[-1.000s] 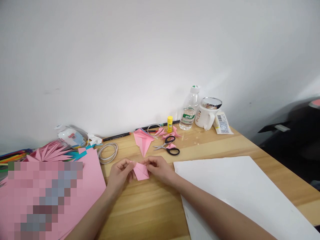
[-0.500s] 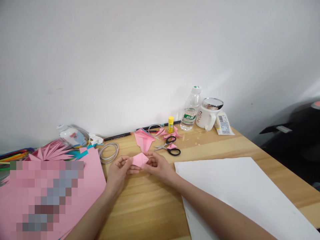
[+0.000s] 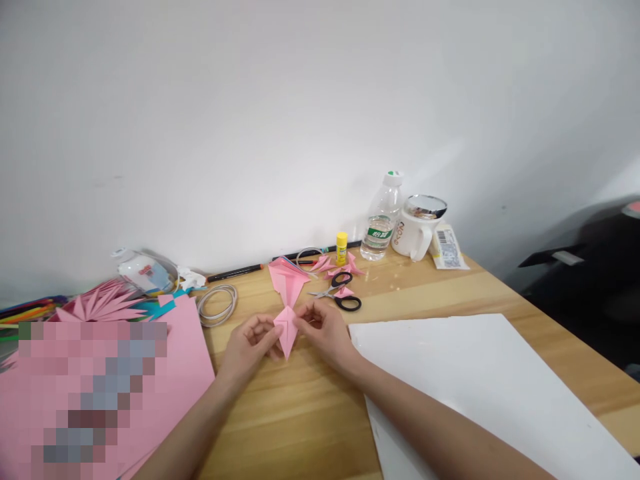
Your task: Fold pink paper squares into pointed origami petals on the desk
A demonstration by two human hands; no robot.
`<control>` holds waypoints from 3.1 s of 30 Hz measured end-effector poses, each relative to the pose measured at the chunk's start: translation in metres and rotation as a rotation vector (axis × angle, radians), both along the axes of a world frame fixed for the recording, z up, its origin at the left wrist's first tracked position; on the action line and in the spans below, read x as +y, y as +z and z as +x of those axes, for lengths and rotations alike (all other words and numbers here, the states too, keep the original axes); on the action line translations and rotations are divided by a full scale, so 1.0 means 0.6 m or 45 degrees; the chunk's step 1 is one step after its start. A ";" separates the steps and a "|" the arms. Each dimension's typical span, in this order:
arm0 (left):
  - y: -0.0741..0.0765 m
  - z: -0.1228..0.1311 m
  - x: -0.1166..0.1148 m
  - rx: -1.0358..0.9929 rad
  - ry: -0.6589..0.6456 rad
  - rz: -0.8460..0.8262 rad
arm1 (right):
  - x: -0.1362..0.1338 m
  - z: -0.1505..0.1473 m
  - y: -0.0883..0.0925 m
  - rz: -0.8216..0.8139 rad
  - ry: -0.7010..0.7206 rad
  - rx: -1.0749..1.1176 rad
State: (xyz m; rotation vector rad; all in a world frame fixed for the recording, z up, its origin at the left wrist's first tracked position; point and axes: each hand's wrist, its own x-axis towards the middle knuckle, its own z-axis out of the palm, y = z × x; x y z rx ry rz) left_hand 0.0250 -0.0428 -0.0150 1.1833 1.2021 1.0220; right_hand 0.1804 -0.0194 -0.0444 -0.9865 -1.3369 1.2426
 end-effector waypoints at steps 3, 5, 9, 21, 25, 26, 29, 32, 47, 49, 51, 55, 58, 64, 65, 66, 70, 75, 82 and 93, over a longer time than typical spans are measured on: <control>-0.001 -0.005 0.004 -0.075 0.071 0.055 | -0.003 -0.002 -0.002 0.000 0.056 -0.035; -0.001 -0.006 0.004 -0.051 0.080 0.052 | -0.005 -0.002 -0.002 -0.006 0.085 -0.033; 0.005 -0.004 0.002 0.047 0.163 0.033 | -0.006 -0.001 0.000 0.015 0.127 -0.044; 0.004 -0.007 0.000 0.209 0.228 0.120 | -0.008 -0.002 0.001 -0.064 0.173 -0.016; 0.001 -0.008 0.000 0.224 0.259 0.132 | -0.010 -0.004 0.006 -0.030 0.120 -0.049; 0.001 -0.008 0.000 0.219 0.264 0.127 | -0.010 -0.004 0.007 -0.027 0.106 -0.055; 0.002 -0.007 -0.001 0.191 0.273 0.126 | -0.011 -0.004 0.010 -0.013 0.076 -0.080; 0.003 -0.006 -0.002 0.178 0.269 0.151 | -0.012 -0.004 0.012 0.037 0.059 -0.120; -0.001 -0.007 -0.003 0.284 0.164 0.345 | -0.019 -0.003 0.021 0.202 0.025 -0.311; 0.002 -0.005 -0.004 0.224 0.152 0.280 | -0.020 -0.004 0.022 0.140 0.055 -0.307; 0.005 -0.003 -0.004 0.161 0.159 0.151 | -0.020 -0.005 0.023 0.075 0.074 -0.284; 0.008 -0.002 -0.002 0.072 0.216 0.038 | -0.019 -0.007 0.018 -0.028 0.077 -0.161; 0.008 -0.002 -0.001 0.066 0.224 0.003 | -0.016 -0.006 0.011 -0.100 0.152 -0.048; 0.007 -0.003 -0.001 0.035 0.184 -0.021 | -0.013 -0.005 0.008 -0.125 0.241 -0.010; 0.006 -0.003 -0.001 0.022 0.163 -0.028 | -0.013 -0.005 0.008 -0.129 0.240 -0.018; 0.005 -0.004 0.000 0.012 0.144 -0.034 | -0.014 -0.005 0.009 -0.135 0.234 -0.027; 0.000 -0.006 0.001 0.008 0.117 -0.040 | -0.014 -0.005 0.010 -0.162 0.240 -0.031; -0.002 -0.007 0.000 -0.003 0.044 -0.066 | -0.012 -0.005 0.008 -0.246 0.242 0.056; -0.004 -0.008 0.001 0.022 0.035 -0.054 | -0.006 -0.005 0.002 -0.250 0.252 0.082; -0.004 -0.009 0.001 -0.002 0.026 -0.067 | -0.007 -0.003 0.010 -0.219 0.251 -0.017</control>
